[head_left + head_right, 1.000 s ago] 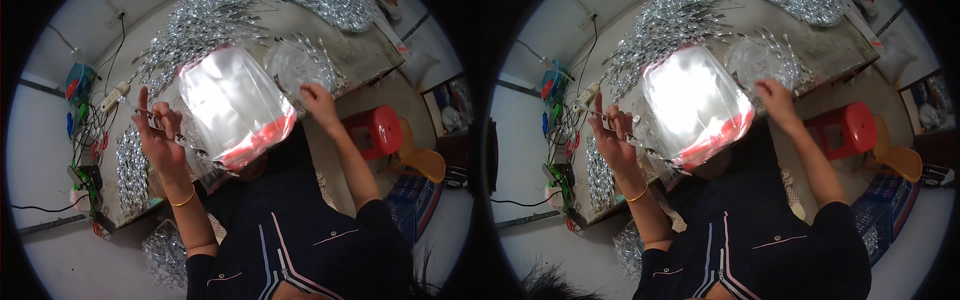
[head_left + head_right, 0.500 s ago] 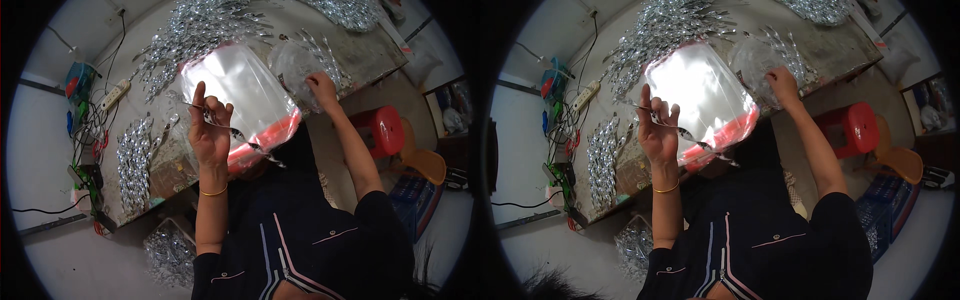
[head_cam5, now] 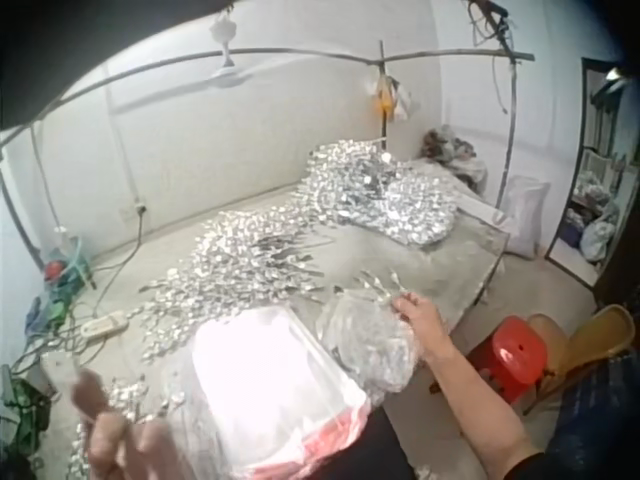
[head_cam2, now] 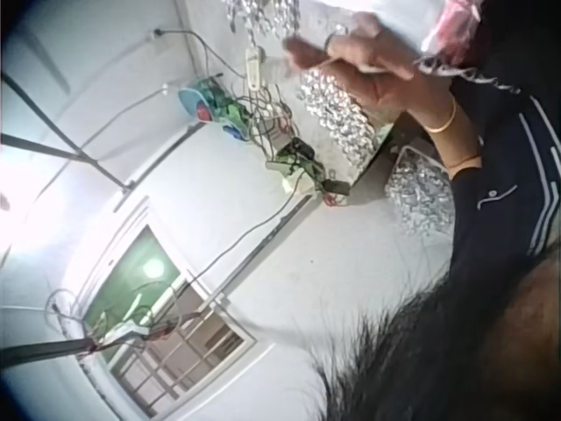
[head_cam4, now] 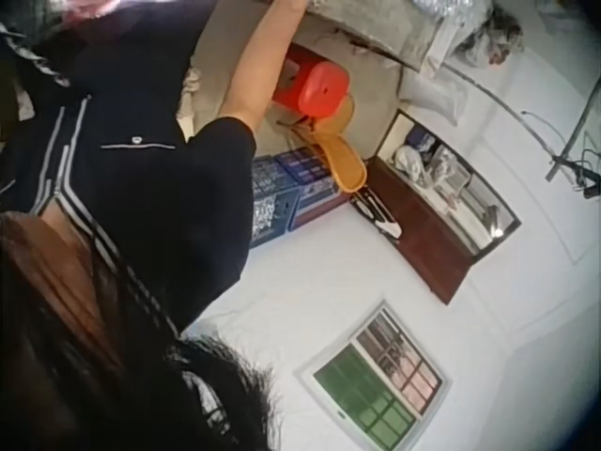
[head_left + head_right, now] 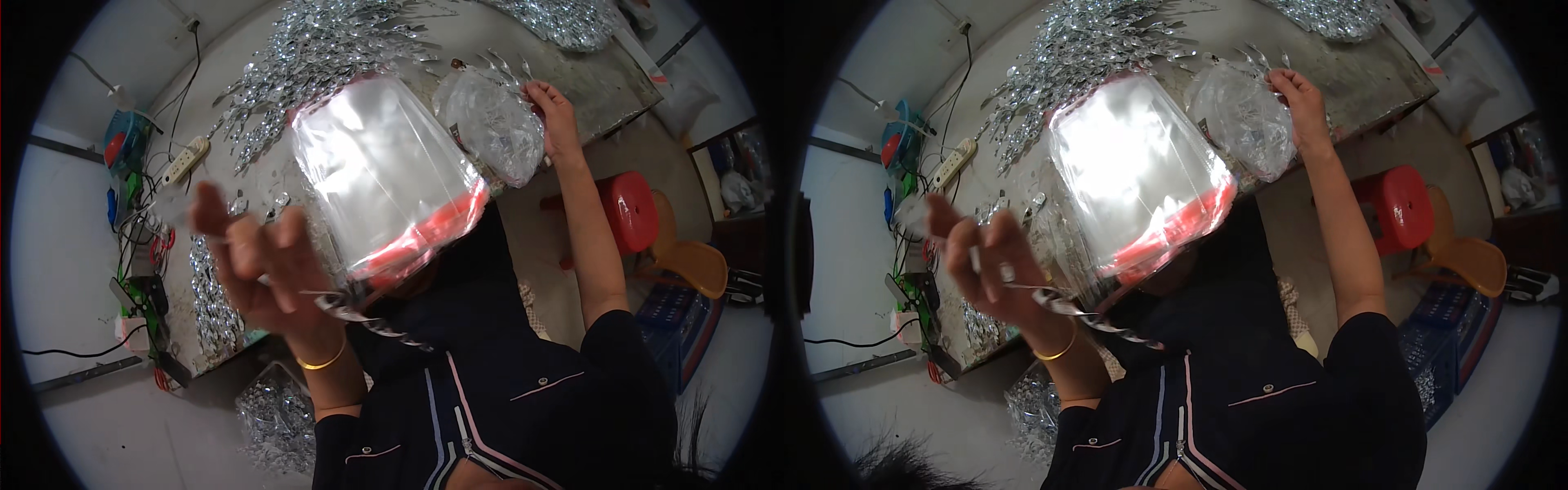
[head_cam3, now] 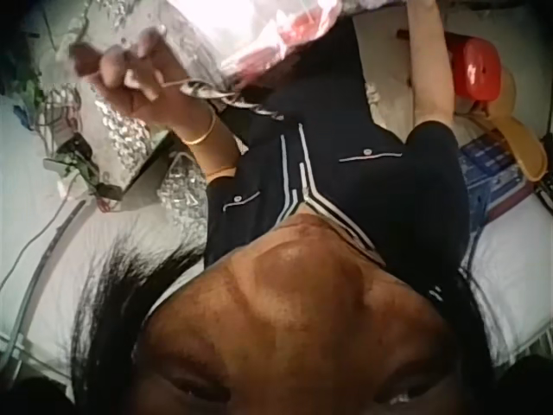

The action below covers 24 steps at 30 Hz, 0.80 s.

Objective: Assembling silver tinsel garlands with cardboard inserts and placing them into plastic bags.

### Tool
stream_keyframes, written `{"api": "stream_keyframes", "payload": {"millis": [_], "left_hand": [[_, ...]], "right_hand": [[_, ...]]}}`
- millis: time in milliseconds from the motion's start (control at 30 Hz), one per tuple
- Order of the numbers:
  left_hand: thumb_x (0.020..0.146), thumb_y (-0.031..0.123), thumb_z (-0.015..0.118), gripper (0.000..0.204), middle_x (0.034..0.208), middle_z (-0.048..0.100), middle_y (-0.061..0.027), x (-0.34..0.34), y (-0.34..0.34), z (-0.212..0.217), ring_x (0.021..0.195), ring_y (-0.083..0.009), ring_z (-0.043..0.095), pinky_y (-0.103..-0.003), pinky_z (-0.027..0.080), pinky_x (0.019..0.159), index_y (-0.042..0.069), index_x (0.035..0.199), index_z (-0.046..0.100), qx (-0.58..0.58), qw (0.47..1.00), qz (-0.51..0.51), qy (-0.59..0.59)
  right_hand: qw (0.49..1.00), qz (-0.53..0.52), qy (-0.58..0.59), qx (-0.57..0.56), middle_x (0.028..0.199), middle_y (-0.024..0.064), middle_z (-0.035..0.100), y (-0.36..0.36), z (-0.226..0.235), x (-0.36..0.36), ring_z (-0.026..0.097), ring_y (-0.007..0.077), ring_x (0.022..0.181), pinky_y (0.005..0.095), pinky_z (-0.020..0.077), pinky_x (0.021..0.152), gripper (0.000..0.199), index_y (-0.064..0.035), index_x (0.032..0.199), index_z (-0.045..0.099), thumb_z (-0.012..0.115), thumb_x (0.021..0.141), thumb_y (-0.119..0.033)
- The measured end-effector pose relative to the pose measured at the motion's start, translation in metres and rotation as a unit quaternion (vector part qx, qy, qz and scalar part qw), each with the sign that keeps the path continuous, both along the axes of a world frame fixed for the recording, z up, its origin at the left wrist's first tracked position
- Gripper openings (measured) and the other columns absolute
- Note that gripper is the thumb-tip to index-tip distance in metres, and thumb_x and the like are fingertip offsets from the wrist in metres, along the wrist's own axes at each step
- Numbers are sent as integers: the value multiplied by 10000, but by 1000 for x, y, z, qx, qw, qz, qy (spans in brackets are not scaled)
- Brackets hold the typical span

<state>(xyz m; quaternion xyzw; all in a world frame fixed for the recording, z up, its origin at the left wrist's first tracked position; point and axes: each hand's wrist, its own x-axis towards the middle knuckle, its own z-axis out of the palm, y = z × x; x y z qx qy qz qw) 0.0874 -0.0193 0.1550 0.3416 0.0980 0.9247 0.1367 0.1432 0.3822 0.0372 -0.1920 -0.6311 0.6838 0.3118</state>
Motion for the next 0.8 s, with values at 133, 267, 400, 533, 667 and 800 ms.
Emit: {"api": "stream_keyframes", "payload": {"millis": [133, 267, 400, 533, 667, 800], "left_hand": [[998, 180, 350, 419, 810, 618, -100, -2, -47, 15, 394, -99, 423, -298, 411, 711, -18, 1367, 357, -193, 965, 174, 26], [921, 152, 500, 352, 903, 657, -137, 13, -29, 3, 599, -92, 528, -179, 380, 518, -44, 1213, 488, -529, 810, 235, -93], [925, 164, 527, 294, 965, 658, -106, -2, -18, -67, 618, -54, 459, -177, 372, 567, -5, 1165, 541, -544, 825, 24, -152], [891, 235, 621, 319, 892, 664, -69, -15, -11, -116, 526, -34, 414, -167, 335, 490, 4, 1108, 585, -526, 826, -3, -201], [866, 223, 661, 270, 807, 656, -49, -12, -19, -135, 485, -24, 385, -171, 332, 471, 5, 1021, 623, -545, 794, 25, -269], [858, 186, 665, 209, 748, 646, -35, -8, -24, -139, 476, -17, 381, -164, 341, 465, -2, 948, 642, -499, 815, 63, -288]], "right_hand": [[996, 45, 65, -45, 932, 30, 658, -25, 37, -6, 582, 98, 865, 239, 448, 808, 161, -29, 1002, 646, 599, 899, -144], [985, 146, 90, -30, 929, 43, 659, -70, 55, -19, 596, 108, 863, 242, 463, 796, 155, -22, 998, 641, 596, 899, -133], [971, 234, -10, -42, 905, 43, 652, -158, 57, -42, 591, 106, 770, 230, 475, 695, 145, -13, 981, 638, 588, 898, -122], [918, 297, -54, 256, 812, 12, 609, -223, 13, -50, 506, 75, 662, 223, 414, 596, 109, -24, 935, 636, 615, 874, -112], [875, 291, -3, 387, 883, 34, 580, -254, -4, -41, 549, 134, 648, 257, 443, 590, 83, -41, 894, 631, 649, 833, -93], [864, 298, 20, 406, 890, 40, 590, -258, -7, -37, 571, 160, 672, 270, 456, 591, 86, -52, 896, 634, 652, 828, -102]]}}
